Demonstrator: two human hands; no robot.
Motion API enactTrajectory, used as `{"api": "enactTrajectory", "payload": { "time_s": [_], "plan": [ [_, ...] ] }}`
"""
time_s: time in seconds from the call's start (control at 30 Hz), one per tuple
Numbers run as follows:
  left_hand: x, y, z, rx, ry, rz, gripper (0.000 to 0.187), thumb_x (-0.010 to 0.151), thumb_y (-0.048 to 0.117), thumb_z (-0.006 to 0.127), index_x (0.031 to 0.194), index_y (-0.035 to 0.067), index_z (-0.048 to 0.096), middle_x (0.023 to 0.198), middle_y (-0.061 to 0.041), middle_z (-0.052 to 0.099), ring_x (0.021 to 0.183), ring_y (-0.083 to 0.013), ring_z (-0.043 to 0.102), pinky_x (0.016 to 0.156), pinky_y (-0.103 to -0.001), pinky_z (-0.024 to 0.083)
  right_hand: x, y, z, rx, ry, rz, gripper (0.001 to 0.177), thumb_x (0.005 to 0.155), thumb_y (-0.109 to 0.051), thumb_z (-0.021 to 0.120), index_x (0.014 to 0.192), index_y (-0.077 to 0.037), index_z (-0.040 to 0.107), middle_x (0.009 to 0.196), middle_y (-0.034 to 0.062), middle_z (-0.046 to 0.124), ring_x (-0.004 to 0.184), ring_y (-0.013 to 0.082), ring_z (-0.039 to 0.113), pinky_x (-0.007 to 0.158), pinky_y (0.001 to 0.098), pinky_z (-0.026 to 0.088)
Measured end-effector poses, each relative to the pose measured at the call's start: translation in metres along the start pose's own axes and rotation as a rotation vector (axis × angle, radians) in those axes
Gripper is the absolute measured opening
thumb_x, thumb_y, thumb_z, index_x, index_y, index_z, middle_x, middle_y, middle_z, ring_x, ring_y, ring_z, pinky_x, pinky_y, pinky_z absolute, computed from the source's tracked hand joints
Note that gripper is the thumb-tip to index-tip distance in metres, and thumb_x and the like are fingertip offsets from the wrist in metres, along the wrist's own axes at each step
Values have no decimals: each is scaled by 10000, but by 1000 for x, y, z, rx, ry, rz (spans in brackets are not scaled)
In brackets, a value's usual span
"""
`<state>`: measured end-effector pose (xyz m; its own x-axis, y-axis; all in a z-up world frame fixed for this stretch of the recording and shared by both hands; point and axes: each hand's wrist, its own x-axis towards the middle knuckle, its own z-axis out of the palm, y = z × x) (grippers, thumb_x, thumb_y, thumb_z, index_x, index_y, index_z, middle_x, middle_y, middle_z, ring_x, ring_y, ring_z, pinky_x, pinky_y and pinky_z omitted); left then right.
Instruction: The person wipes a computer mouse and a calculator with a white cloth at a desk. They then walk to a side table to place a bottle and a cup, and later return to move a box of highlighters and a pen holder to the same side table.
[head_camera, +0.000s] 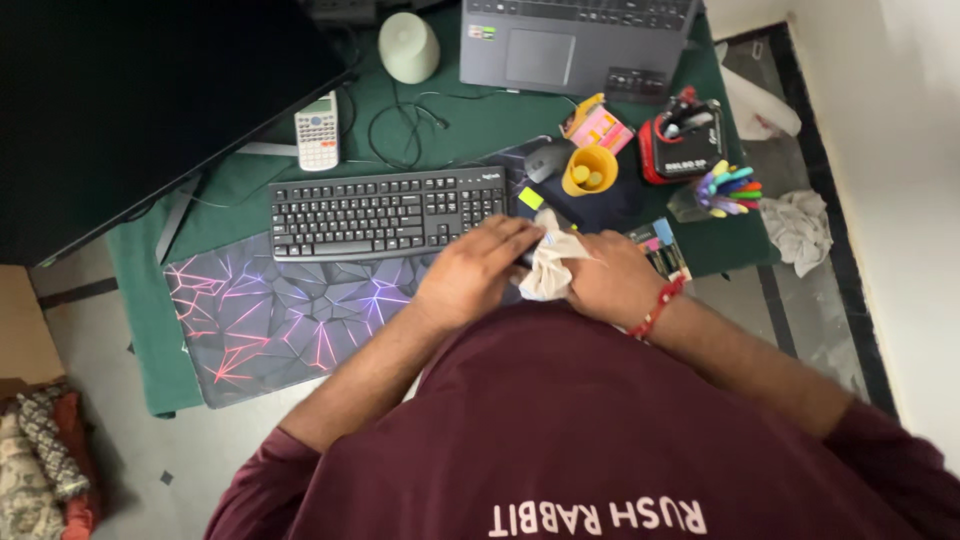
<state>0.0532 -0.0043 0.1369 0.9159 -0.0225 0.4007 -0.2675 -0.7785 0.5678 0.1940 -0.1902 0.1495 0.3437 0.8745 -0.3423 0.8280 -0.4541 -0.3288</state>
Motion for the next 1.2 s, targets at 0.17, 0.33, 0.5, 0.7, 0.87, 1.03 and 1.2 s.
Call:
{"api": "enactTrajectory", "payload": {
  "time_s": [0.17, 0.33, 0.5, 0.7, 0.87, 1.03, 1.2],
  "plan": [
    [32, 28, -31, 272, 68, 243, 584, 822, 77, 731, 1391, 103, 601, 1312, -107, 643, 1247, -342, 615, 1001, -416, 509, -8, 24, 20, 1145, -207, -86, 449, 861, -190, 732, 1298, -186, 632, 1244, 88, 668, 1193, 323, 636, 1002, 418, 502],
    [40, 39, -30, 227, 121, 212, 579, 814, 144, 720, 1381, 156, 604, 1287, -87, 642, 1173, -321, 629, 936, -410, 521, -12, 39, 28, 1006, 120, -363, 339, 881, -81, 727, 1213, -102, 662, 1176, 114, 672, 1123, 339, 613, 956, 401, 493],
    [30, 22, 9, -717, -41, -502, 293, 1043, 213, 617, 1305, 84, 591, 1197, -84, 693, 943, -177, 699, 830, -286, 587, -12, 42, -33, -83, 93, -307, 174, 843, -183, 658, 983, -165, 759, 917, 99, 728, 867, 346, 693, 792, 481, 541],
    [29, 20, 20, -832, -72, -428, 307, 1001, 139, 640, 1276, 71, 522, 1209, -106, 597, 1033, -177, 644, 810, -313, 616, -4, 57, 8, 3, 21, -248, 223, 896, -260, 641, 1064, -124, 692, 972, 129, 726, 879, 357, 707, 762, 493, 548],
    [34, 20, -1, -177, 73, 129, 338, 1044, 151, 668, 1358, 114, 551, 1413, -180, 548, 1289, -324, 558, 1070, -407, 502, 3, 67, 78, 1238, 39, -177, 306, 929, -64, 603, 1230, -69, 657, 1160, 171, 708, 1093, 355, 670, 910, 408, 562],
    [14, -3, 22, -694, 35, -399, 480, 1042, 268, 618, 1443, 61, 454, 1259, -165, 595, 1152, -266, 610, 957, -346, 537, -1, 58, 28, 335, 293, -295, 345, 850, -165, 676, 1184, -85, 642, 1061, 133, 738, 1004, 341, 703, 836, 414, 558],
    [8, -3, 13, -489, 56, -268, 482, 995, 277, 693, 1372, 46, 500, 1243, -165, 632, 1076, -275, 660, 921, -361, 547, 3, 41, 27, 402, 323, -335, 274, 860, -144, 703, 1132, -120, 682, 1058, 128, 752, 961, 312, 723, 812, 402, 566]
  ]
}}
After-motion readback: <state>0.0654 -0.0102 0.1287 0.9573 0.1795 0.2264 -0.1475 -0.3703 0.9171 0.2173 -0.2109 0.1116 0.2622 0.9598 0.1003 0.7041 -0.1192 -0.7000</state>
